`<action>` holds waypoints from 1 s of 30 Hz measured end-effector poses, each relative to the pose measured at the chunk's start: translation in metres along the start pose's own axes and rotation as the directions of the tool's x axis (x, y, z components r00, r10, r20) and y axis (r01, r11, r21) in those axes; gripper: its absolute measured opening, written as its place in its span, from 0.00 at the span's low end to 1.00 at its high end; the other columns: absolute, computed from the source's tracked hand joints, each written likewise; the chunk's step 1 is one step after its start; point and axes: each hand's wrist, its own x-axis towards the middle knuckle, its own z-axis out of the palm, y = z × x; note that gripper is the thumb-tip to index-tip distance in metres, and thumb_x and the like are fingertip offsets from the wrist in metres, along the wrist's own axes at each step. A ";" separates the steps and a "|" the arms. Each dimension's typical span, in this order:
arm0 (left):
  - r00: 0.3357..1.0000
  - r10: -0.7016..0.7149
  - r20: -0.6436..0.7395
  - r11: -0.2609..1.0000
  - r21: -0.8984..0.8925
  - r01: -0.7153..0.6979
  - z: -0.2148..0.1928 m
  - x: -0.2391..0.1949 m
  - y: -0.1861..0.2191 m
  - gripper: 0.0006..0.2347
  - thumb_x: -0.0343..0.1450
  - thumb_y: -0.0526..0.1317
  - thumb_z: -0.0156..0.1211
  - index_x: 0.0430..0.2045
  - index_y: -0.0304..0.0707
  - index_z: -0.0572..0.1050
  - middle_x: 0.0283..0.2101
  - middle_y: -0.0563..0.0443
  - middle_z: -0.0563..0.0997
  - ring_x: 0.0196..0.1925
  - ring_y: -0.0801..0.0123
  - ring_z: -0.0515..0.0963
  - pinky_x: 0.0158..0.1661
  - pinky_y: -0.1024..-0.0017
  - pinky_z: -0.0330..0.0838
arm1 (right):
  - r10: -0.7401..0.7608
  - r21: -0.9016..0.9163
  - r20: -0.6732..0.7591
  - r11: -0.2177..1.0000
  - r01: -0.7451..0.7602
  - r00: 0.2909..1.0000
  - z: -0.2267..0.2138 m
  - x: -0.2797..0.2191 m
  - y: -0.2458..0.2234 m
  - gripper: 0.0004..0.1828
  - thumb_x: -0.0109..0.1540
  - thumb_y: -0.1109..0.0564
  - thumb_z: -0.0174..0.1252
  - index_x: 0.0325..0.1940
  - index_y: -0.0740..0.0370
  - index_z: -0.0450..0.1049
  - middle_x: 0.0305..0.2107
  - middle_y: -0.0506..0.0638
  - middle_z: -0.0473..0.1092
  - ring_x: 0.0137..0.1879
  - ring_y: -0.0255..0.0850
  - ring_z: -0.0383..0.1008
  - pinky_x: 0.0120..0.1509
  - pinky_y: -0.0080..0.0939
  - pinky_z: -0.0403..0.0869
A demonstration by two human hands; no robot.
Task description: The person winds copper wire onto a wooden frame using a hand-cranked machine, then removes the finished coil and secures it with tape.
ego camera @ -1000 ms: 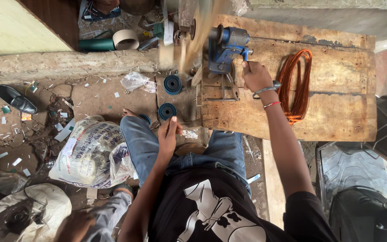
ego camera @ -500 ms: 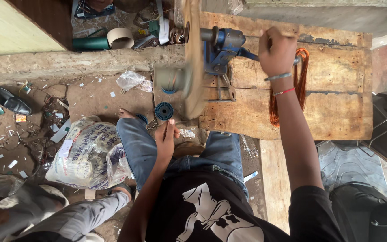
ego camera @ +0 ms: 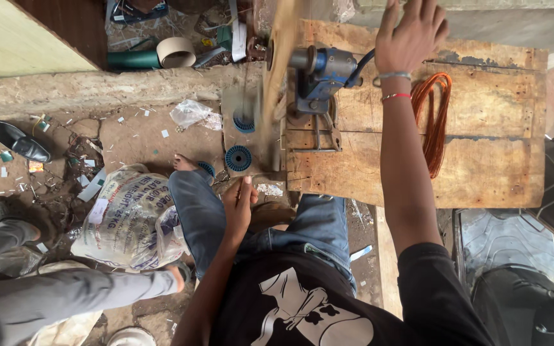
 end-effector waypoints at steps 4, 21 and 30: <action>1.000 0.000 0.015 1.000 0.002 0.000 0.001 0.003 -0.004 0.18 0.79 0.44 0.49 0.19 0.33 0.70 0.18 0.55 0.71 0.21 0.79 0.68 0.25 0.76 0.62 | 0.034 -0.019 0.172 0.999 -0.031 0.984 0.011 -0.018 0.000 0.31 0.73 0.32 0.43 0.61 0.62 0.66 0.49 0.58 0.67 0.56 0.53 0.65 0.67 0.61 0.57; 0.998 -0.041 -0.050 0.999 -0.022 0.040 0.004 -0.001 -0.015 0.18 0.79 0.43 0.50 0.19 0.32 0.72 0.19 0.56 0.72 0.21 0.80 0.68 0.25 0.78 0.61 | 0.005 -0.013 0.680 1.000 0.005 0.734 0.087 -0.145 0.053 0.36 0.57 0.51 0.44 0.71 0.60 0.59 0.64 0.65 0.58 0.71 0.61 0.52 0.74 0.64 0.44; 0.996 0.015 -0.083 1.000 -0.025 -0.017 0.004 -0.006 -0.019 0.18 0.79 0.43 0.52 0.18 0.32 0.72 0.18 0.56 0.72 0.21 0.80 0.70 0.25 0.77 0.63 | -0.060 0.086 0.637 0.996 0.006 0.768 -0.021 -0.182 0.001 0.25 0.68 0.39 0.50 0.55 0.64 0.72 0.49 0.63 0.65 0.60 0.58 0.63 0.71 0.65 0.52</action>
